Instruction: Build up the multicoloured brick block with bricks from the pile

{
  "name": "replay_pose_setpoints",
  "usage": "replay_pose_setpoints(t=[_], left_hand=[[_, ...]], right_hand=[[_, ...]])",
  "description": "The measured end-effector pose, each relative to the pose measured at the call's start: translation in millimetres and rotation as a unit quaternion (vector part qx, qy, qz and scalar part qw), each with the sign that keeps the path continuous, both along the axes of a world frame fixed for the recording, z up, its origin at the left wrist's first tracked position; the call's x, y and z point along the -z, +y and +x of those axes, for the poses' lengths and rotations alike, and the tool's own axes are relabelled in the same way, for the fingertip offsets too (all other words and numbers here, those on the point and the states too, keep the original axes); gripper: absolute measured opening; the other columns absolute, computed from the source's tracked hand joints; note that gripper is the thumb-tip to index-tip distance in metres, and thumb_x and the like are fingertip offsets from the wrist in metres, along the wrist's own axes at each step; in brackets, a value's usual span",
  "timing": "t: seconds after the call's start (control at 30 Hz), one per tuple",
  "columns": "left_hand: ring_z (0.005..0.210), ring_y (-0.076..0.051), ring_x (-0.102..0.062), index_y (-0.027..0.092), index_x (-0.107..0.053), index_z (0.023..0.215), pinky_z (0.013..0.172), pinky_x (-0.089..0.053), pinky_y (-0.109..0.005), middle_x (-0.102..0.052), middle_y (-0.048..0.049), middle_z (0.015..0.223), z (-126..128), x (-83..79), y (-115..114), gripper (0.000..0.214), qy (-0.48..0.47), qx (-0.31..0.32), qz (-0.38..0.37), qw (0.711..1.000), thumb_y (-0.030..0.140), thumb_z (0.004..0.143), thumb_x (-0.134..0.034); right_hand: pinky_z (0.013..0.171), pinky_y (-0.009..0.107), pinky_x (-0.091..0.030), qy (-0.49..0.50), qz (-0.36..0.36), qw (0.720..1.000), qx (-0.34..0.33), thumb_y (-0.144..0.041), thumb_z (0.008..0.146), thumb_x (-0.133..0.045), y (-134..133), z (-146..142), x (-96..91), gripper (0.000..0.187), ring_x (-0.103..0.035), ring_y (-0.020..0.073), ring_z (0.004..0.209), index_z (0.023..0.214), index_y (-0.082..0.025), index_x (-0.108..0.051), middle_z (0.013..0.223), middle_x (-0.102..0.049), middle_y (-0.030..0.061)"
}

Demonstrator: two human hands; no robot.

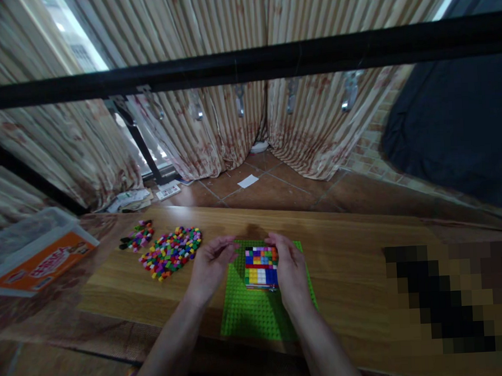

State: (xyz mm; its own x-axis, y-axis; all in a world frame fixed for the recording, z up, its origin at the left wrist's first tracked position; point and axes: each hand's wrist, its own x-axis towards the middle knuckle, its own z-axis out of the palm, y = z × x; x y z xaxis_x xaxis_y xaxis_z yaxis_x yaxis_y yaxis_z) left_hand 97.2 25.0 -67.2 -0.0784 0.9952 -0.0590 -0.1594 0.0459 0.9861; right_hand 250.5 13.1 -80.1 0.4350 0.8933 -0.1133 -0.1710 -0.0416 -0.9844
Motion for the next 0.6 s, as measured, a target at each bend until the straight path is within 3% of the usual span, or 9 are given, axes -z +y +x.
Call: replay_pose_setpoints(t=[0.4, 0.6], left_hand=[[0.077, -0.016, -0.068, 0.016, -0.073, 0.091, 0.07, -0.053, -0.024, -0.074, -0.0039, 0.083, -1, 6.0, -2, 0.017, 0.069, 0.031, 0.014, 0.997, 0.014, 0.076, -0.066], [0.085, -0.019, -0.069, 0.015, -0.073, 0.095, 0.077, -0.053, -0.028, -0.076, -0.0084, 0.093, -10, 10.9, 0, 0.02, 0.181, 0.006, 0.053, 0.982, 0.015, 0.079, -0.061]], right_hand=[[0.088, 0.039, -0.049, 0.011, 0.008, 1.0, 0.01, -0.059, 0.08, -0.059, 2, 4, 7.2, 0.042, -0.068, 0.0245, 0.093, 0.088, -0.022, -0.076, 0.092, -0.077, 0.0062], [0.083, 0.036, -0.05, 0.024, 0.0, 1.0, 0.018, -0.056, 0.078, -0.062, 1, 4, 4.7, 0.038, -0.068, 0.0229, 0.088, 0.083, -0.021, -0.076, 0.089, -0.077, 0.0058]])
